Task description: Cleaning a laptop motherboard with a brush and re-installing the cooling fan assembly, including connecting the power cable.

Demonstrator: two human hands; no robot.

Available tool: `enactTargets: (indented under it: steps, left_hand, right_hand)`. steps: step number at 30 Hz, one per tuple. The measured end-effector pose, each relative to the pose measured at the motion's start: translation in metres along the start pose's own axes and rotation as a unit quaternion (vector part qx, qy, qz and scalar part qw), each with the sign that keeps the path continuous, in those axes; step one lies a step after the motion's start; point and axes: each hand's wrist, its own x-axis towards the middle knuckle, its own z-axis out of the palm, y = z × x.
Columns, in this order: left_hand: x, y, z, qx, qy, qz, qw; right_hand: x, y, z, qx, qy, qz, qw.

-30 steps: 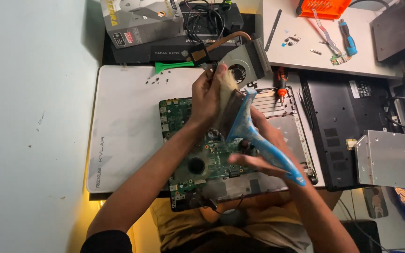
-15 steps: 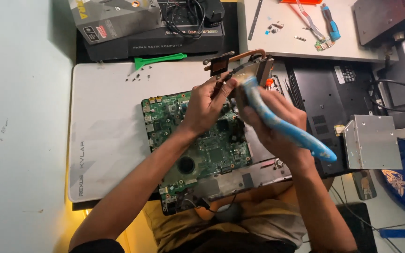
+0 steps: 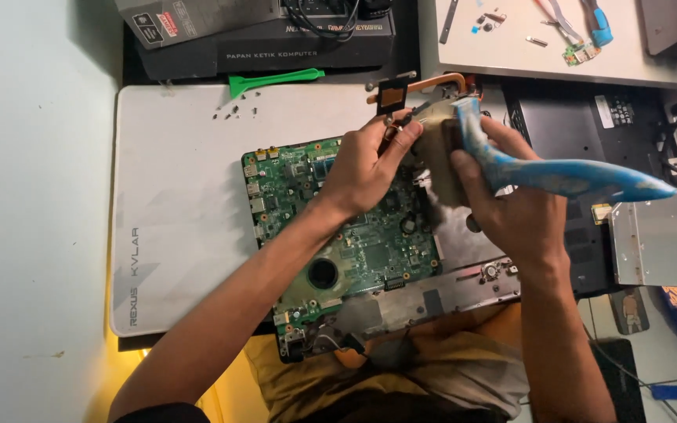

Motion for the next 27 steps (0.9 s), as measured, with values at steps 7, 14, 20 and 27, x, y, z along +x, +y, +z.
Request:
enactTargets:
  steps: [7,14,20,27]
  left_hand:
    - [0.003,0.002,-0.003,-0.005,-0.045,-0.049,0.998]
    - [0.004,0.015,-0.009,-0.003,-0.023,-0.06,0.998]
    - [0.004,0.011,-0.005,-0.024,-0.049,-0.089,0.994]
    - [0.005,0.005,-0.005,-0.003,-0.045,-0.092,0.995]
  right_hand:
    - [-0.003,0.006,-0.004,0.017,-0.08,0.006,0.997]
    - [-0.007,0.005,0.004,-0.02,-0.069,-0.12,0.99]
    - [-0.006,0.026,-0.002,-0.129,0.008,-0.143,0.981]
    - [-0.002,0.025,-0.019,-0.106,-0.125,-0.111,0.98]
